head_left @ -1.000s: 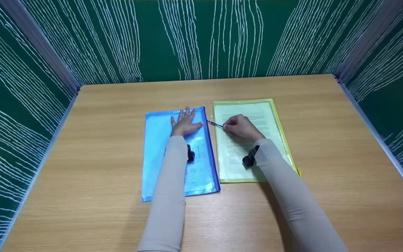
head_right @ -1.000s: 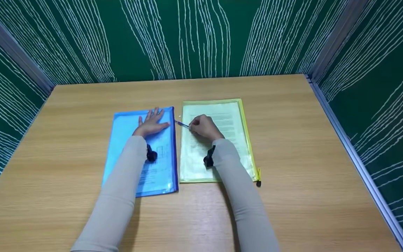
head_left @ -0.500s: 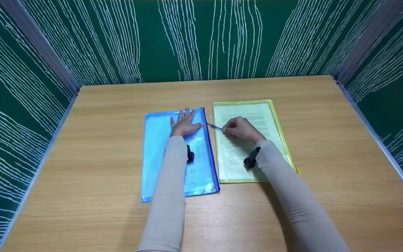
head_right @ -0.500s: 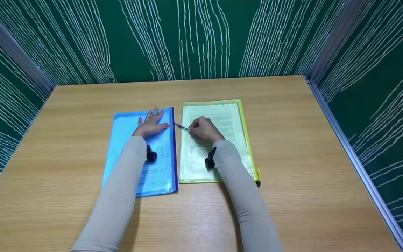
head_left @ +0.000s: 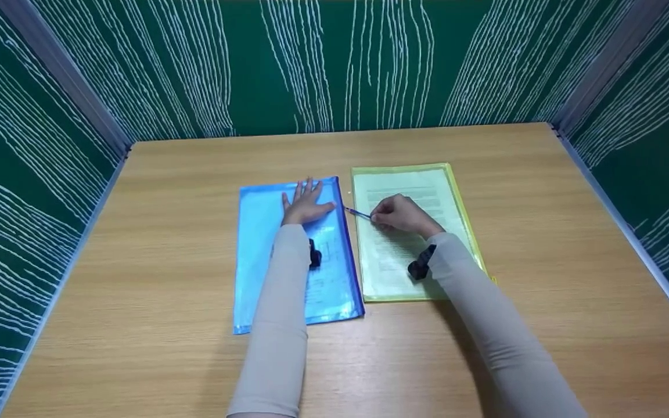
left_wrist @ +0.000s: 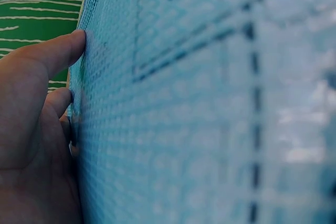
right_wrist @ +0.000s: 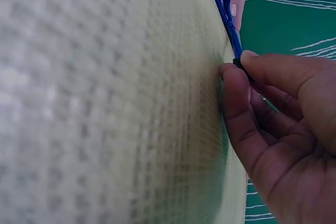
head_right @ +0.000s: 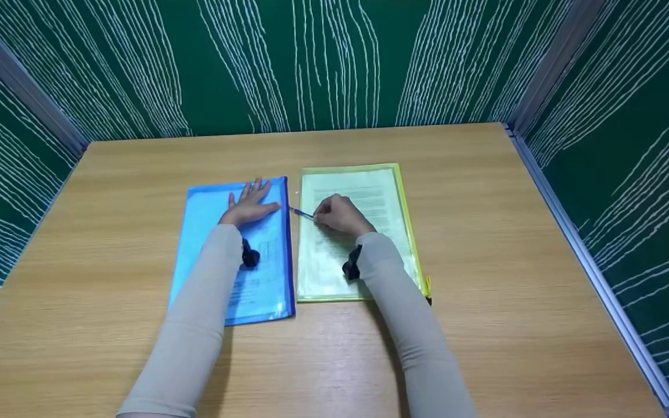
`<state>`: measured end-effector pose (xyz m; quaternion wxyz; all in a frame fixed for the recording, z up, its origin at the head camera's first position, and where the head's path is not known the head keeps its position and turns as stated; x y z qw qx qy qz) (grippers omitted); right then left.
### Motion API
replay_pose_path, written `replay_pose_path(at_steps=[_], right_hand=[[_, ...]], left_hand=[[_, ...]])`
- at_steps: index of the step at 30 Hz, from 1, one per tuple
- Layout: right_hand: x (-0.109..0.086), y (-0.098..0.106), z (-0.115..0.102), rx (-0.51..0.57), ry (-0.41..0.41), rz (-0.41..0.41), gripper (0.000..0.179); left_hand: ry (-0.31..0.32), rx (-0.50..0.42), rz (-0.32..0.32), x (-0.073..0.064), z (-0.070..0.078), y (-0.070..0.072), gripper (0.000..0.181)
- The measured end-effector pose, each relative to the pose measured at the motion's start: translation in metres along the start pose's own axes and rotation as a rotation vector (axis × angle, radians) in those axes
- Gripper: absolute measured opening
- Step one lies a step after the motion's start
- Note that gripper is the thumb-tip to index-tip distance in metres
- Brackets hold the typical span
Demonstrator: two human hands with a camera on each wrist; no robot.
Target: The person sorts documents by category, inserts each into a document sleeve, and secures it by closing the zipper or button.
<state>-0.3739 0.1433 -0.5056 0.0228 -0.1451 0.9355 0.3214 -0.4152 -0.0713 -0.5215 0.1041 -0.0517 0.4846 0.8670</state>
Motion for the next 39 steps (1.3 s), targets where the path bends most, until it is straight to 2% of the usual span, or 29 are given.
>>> replay_pose_path(at_steps=[7,20,30,39], right_hand=[[-0.003,0.0,0.001,0.003,-0.001,-0.016,0.02],[-0.01,-0.004,0.0,-0.07,-0.022,-0.049,0.018],[-0.018,-0.005,-0.002,-0.049,0.021,-0.086,0.017],[-0.023,-0.004,-0.007,-0.076,0.03,-0.102,0.017]], left_hand=[[-0.012,0.002,0.002,-0.001,0.001,0.002,0.079],[-0.01,-0.002,0.005,-0.001,0.0,-0.001,0.077],[-0.011,0.001,0.003,-0.001,0.0,-0.001,0.077],[-0.009,0.008,0.015,-0.003,0.001,0.001,0.077]])
Point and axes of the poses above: each hand's wrist, its own x-axis towards the middle knuckle, its own y-axis out of the back of the hand, z = x × y, the point moved 6 cm from there along x, towards the middle knuckle, and after that the axes turned 7 degrees about z, right-handed, at the moved point
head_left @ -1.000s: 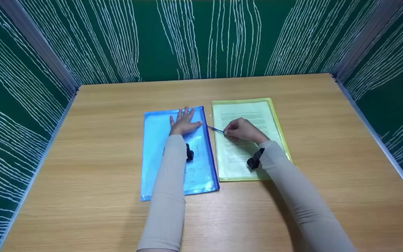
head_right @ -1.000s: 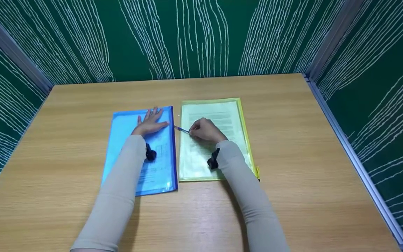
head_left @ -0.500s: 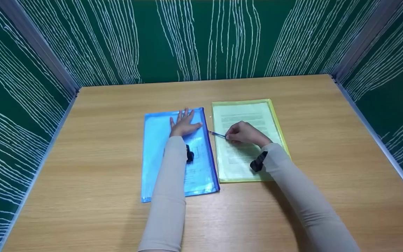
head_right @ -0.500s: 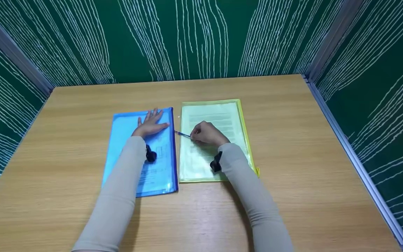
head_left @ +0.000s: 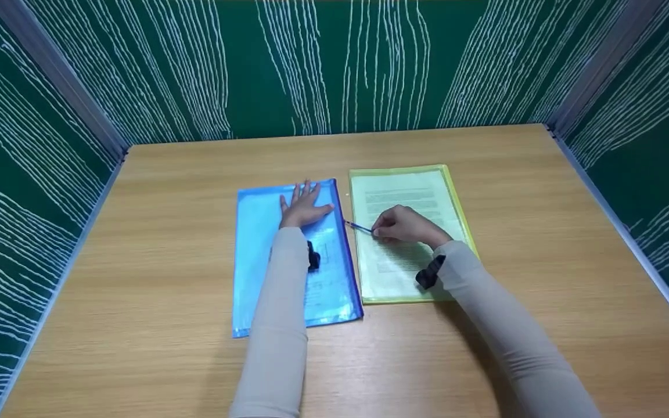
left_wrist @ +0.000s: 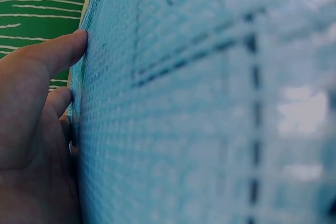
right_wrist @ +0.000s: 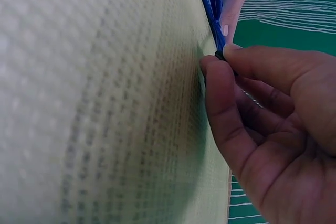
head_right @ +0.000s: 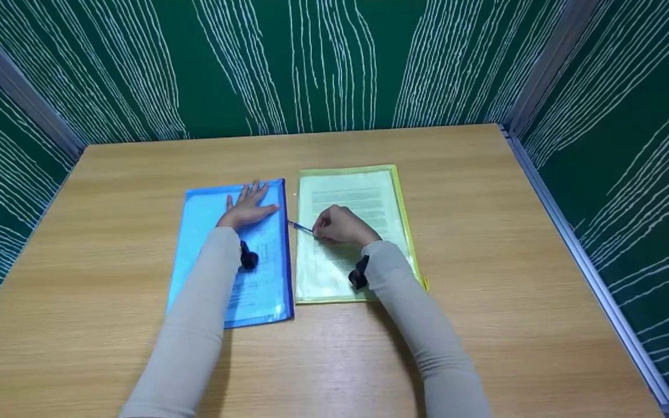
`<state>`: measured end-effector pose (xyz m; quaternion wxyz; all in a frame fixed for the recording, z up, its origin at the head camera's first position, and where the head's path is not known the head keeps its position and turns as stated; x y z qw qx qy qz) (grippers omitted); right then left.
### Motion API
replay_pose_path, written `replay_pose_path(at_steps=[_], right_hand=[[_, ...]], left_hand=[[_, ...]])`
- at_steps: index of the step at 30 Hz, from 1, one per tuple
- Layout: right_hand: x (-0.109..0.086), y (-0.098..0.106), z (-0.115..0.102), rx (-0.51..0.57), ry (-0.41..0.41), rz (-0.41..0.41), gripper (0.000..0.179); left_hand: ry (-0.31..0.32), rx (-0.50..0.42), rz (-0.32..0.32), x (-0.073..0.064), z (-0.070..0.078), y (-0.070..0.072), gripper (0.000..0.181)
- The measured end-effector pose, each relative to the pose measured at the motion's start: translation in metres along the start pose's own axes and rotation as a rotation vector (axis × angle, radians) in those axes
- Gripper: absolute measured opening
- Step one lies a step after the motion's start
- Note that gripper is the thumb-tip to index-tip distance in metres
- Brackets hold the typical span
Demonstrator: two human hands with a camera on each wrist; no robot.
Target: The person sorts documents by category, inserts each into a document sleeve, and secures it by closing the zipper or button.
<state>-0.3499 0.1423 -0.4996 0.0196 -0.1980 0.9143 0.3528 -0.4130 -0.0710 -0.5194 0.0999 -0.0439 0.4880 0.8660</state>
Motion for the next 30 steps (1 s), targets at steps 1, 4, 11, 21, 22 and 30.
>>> replay_pose_path(at_steps=[1,4,11,21,22,30], right_hand=[[-0.0004,-0.0003,-0.0003,-0.002,-0.001,-0.002,0.017],[-0.001,-0.0008,-0.0008,-0.008,0.0,-0.002,0.016],[-0.0037,-0.0007,-0.0009,-0.023,0.02,-0.012,0.016],[-0.0054,-0.0014,-0.007,-0.036,0.049,-0.029,0.015],[-0.0055,-0.0015,-0.0068,-0.037,0.047,-0.028,0.015],[-0.0059,-0.0031,-0.0043,-0.081,0.053,-0.014,0.015]], left_hand=[[0.0,0.0,-0.001,-0.0003,0.0002,-0.0001,0.078],[-0.001,-0.001,0.001,-0.0011,0.0013,0.0008,0.077],[0.0,-0.012,0.001,-0.0019,0.0019,0.0005,0.078],[-0.003,-0.003,-0.01,0.0017,-0.0015,0.0009,0.077],[-0.003,-0.004,-0.012,0.0019,-0.0016,0.0009,0.077],[-0.003,-0.005,-0.048,-0.0001,0.0022,0.0017,0.079]])
Point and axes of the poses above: each hand's wrist, its own x-axis towards the middle knuckle, its own y-axis out of the back of the hand, z = x × y, the point moved 6 cm from there along x, towards the middle knuckle, and after that the axes turned 7 degrees about z, right-handed, at the moved point
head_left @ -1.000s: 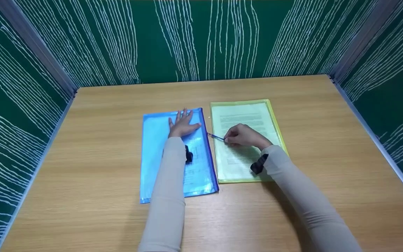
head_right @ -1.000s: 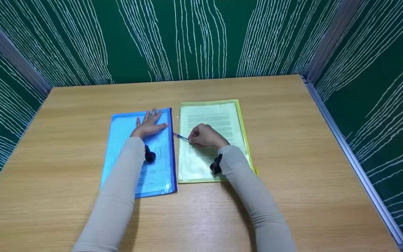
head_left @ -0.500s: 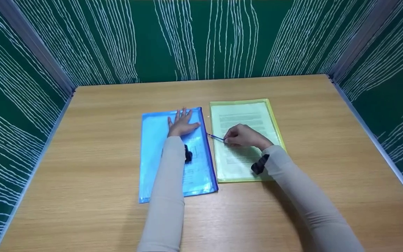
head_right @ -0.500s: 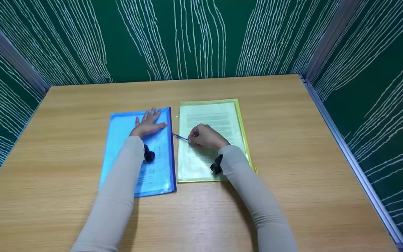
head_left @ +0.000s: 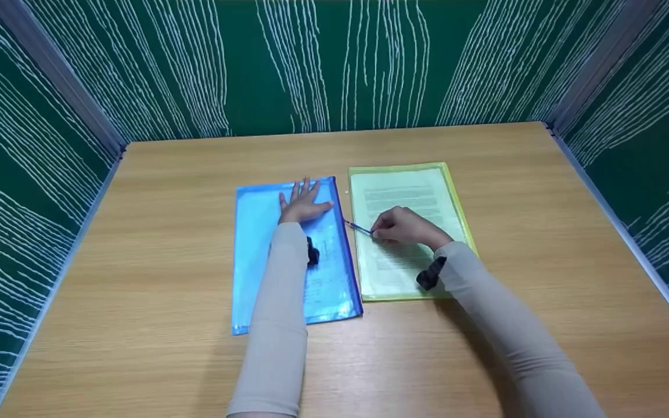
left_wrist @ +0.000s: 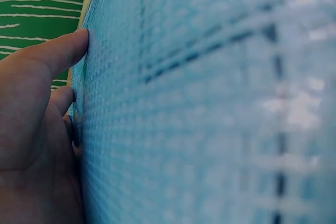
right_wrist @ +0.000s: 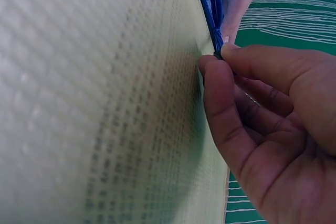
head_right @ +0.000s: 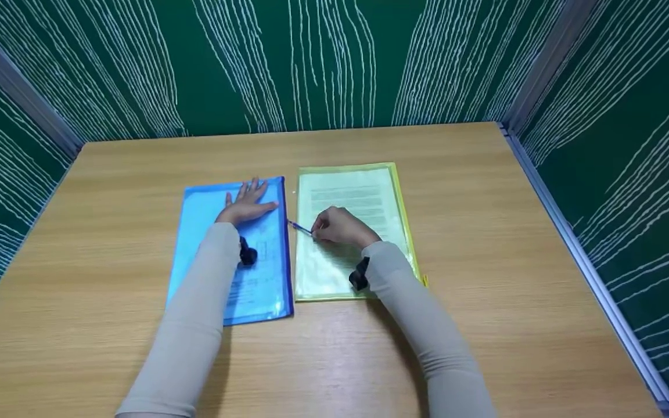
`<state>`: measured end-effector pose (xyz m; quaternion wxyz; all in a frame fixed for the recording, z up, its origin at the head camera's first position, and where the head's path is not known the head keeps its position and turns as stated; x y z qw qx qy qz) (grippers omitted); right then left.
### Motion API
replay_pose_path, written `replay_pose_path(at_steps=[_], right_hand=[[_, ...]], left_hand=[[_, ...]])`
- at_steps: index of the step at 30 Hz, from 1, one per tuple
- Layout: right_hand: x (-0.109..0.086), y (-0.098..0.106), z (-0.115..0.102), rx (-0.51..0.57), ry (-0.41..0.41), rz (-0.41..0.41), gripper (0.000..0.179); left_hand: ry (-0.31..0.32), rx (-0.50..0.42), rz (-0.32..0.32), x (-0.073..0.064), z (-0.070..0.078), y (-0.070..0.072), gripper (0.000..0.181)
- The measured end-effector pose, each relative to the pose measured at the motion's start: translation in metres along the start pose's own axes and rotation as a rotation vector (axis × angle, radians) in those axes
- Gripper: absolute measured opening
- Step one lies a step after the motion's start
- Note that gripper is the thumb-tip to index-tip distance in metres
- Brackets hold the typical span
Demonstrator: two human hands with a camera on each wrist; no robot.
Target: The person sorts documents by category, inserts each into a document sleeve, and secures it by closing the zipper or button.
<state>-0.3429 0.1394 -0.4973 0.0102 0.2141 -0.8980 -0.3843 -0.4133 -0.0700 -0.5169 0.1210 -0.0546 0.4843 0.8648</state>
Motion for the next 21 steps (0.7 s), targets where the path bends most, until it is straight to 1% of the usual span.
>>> replay_pose_path(at_steps=[3,7,10,15,18,21], right_hand=[[-0.001,0.002,0.0,0.0,-0.006,0.001,0.014],[-0.001,0.004,0.0,0.002,-0.024,-0.007,0.014],[-0.001,0.005,0.0,-0.011,-0.015,-0.01,0.014],[-0.002,0.002,-0.001,-0.034,0.012,-0.024,0.014],[-0.005,0.0,0.0,-0.021,0.004,-0.032,0.014],[-0.004,-0.002,0.002,-0.002,-0.006,-0.038,0.013]], left_hand=[[0.001,-0.016,-0.002,0.0,0.003,0.001,0.079],[0.004,-0.007,-0.004,0.002,0.004,0.0,0.079],[0.008,-0.007,0.003,0.003,0.004,-0.001,0.079],[0.045,0.011,0.036,0.006,-0.003,0.001,0.078],[0.06,0.02,0.047,0.007,-0.007,0.003,0.078],[0.062,0.005,0.054,0.008,-0.012,0.006,0.079]])
Point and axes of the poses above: each hand's wrist, its own x-axis towards the middle knuckle, its own y-axis out of the back of the hand, z = x × y, the point moved 6 cm from there along x, towards the middle knuckle, and after that the axes turned 7 degrees about z, right-handed, at the moved point
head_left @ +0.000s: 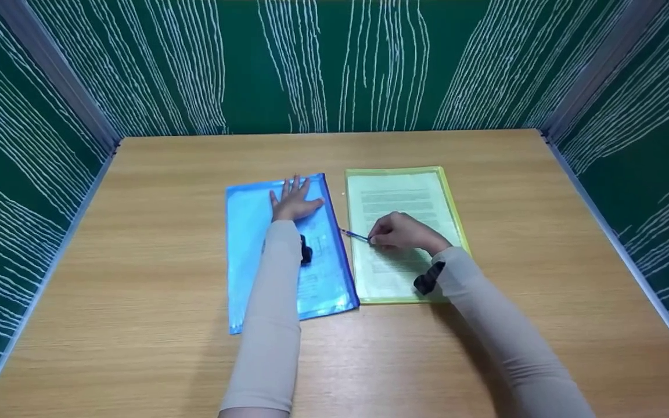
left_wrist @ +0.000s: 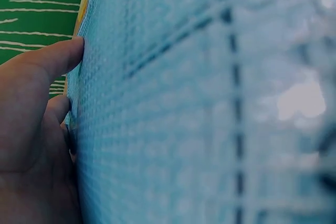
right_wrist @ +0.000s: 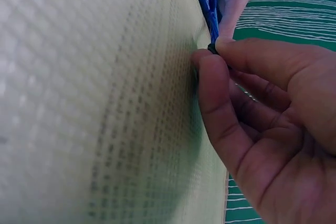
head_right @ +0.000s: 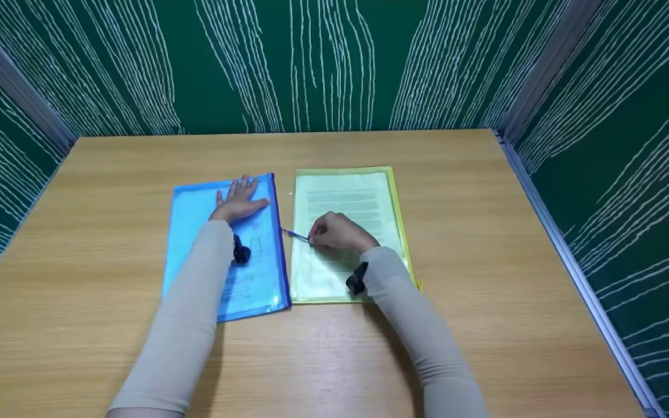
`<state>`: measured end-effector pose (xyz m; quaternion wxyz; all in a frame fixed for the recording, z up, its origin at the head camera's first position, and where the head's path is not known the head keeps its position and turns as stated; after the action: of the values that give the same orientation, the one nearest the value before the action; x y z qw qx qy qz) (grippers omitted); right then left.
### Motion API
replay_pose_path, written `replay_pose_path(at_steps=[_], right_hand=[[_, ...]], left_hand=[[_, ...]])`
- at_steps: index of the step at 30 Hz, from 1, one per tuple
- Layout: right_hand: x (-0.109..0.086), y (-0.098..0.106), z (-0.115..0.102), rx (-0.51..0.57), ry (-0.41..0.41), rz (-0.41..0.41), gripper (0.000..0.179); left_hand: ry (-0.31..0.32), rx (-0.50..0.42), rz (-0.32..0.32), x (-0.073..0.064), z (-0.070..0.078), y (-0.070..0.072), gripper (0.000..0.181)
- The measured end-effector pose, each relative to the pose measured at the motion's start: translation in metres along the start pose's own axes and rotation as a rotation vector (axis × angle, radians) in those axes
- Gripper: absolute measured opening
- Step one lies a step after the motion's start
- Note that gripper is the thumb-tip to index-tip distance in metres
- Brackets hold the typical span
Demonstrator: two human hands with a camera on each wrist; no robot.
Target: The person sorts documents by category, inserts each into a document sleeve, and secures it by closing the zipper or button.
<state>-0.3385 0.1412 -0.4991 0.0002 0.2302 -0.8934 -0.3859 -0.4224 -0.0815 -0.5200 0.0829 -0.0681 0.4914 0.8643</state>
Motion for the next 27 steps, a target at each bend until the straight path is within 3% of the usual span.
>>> replay_pose_path(at_steps=[7,27], right_hand=[[-0.006,-0.002,0.0,0.023,0.029,-0.024,0.014],[-0.017,-0.005,-0.002,-0.017,0.086,-0.111,0.013]], left_hand=[[0.028,-0.016,0.025,0.001,-0.006,0.003,0.079],[0.012,-0.016,0.021,0.005,-0.008,0.005,0.079]])
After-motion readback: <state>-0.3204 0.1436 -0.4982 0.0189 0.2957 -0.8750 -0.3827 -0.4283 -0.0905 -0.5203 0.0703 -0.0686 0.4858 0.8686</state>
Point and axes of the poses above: each hand's wrist, its own x-axis towards the middle knuckle, its own y-axis out of the back of the hand, z = x × y, the point moved 6 cm from there along x, towards the middle knuckle, and after that the axes turned 7 degrees about z, right-handed, at the moved point
